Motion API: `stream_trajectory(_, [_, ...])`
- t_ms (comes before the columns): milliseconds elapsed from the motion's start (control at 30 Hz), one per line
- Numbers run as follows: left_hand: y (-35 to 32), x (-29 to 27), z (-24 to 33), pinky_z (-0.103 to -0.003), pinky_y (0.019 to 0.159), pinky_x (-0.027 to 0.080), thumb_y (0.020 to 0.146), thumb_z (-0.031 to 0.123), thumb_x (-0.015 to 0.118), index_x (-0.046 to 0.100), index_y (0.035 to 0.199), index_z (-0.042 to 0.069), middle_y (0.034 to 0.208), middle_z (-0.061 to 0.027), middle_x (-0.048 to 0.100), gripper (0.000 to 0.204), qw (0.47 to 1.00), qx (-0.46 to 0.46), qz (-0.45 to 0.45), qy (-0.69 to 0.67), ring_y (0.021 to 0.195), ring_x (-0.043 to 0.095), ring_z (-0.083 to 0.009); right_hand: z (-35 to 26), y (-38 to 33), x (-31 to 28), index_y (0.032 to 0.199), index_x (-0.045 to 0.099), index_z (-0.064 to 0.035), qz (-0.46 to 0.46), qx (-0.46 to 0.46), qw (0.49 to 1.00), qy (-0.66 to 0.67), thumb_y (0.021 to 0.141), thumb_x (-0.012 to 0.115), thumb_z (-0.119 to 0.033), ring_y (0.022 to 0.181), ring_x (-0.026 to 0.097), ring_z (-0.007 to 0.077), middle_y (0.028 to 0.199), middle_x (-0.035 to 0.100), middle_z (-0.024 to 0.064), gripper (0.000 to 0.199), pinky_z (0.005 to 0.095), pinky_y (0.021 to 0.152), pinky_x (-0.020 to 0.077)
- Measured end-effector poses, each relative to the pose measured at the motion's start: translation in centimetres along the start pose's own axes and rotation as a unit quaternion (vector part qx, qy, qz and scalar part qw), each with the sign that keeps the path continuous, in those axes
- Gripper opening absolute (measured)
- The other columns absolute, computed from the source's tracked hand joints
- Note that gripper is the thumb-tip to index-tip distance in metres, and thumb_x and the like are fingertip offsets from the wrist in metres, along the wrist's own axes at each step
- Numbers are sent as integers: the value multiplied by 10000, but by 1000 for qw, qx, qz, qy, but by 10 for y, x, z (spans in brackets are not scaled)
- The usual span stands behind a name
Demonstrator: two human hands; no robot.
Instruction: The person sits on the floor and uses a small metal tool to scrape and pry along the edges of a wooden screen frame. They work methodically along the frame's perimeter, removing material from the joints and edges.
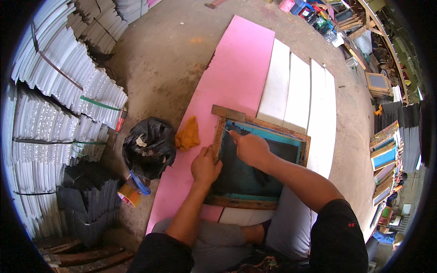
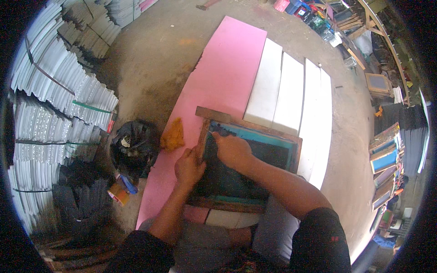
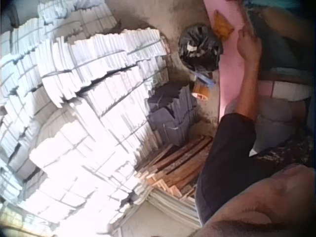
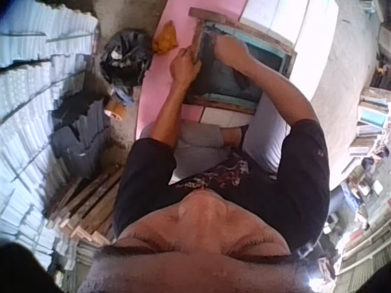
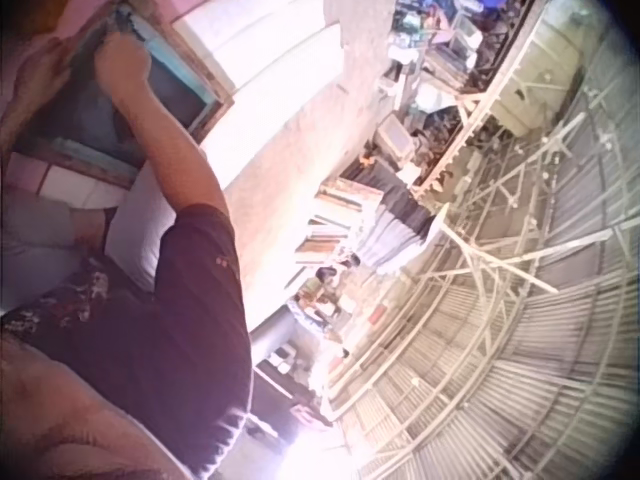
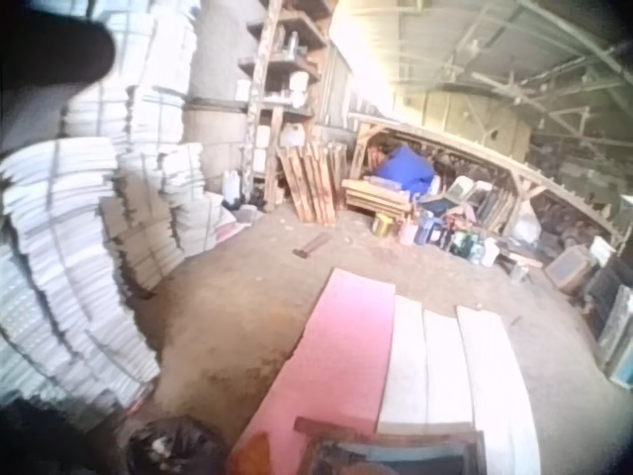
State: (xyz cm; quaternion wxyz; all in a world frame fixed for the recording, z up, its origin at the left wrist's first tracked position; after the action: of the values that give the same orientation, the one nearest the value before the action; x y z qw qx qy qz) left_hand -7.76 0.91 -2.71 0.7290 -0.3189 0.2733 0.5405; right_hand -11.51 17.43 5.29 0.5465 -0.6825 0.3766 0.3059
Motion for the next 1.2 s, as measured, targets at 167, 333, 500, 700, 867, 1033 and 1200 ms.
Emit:
stream_trajectory(167, [2,7,0,-458,792,577,735,233,820,622,1302,12,1151,-137,636,640,999,37,10,8,940,691,-359,33,14,19,1473,530,-135,22,-9,986,163,988,500,-200,874,724,454,910,720,273,490,590,800,573])
stream_trajectory(333, [2,1,-1,-483,784,571,739,220,836,622,1298,50,1080,-155,650,622,1000,18,19,-7,916,686,-391,23,1,19,1507,504,-172,47,-7,997,63,1026,518,-230,847,712,463,896,703,286,484,581,791,556])
stream_trajectory(500, [2,5,0,-465,799,574,746,234,825,610,1323,23,1132,-151,638,651,1000,17,-1,0,946,690,-372,45,4,54,1460,572,-206,134,-43,947,290,1041,552,-193,817,688,444,883,694,253,420,492,764,544])
stream_trajectory(700, [5,6,1,-462,789,577,756,252,808,604,1324,-2,1154,-154,633,654,1000,25,-6,7,944,695,-369,52,5,70,1441,597,-211,207,-68,927,304,1037,578,-219,767,689,418,877,704,228,404,434,707,538])
stream_trajectory(867, [1,4,-3,-463,783,576,759,252,812,600,1333,14,1146,-151,634,656,1000,22,1,8,933,694,-374,32,-6,35,1444,593,-211,139,-25,988,56,1035,582,-222,719,685,401,874,684,230,409,425,687,536])
stream_trajectory(1033, [1,7,0,-474,802,572,772,269,820,595,1355,46,1145,-148,635,664,1000,14,-2,3,965,686,-381,53,9,50,1453,584,-217,121,-46,964,231,1023,601,-219,705,690,384,840,673,226,430,437,664,544])
stream_trajectory(1200, [0,8,-3,-461,782,575,747,248,819,593,1350,14,1139,-143,632,685,1000,21,7,15,938,692,-366,43,3,57,1463,575,-200,160,-40,985,50,1028,611,-212,687,696,342,841,699,204,437,411,679,546])
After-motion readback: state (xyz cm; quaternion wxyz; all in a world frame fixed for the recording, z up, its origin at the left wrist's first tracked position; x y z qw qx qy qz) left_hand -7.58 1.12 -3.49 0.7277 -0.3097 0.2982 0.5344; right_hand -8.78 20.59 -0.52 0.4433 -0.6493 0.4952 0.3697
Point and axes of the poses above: each hand's wrist, its own y-axis towards the middle knuckle, its own x-axis out of the palm, z = x × y, the point moved 5 cm from there along y, towards the middle knuckle
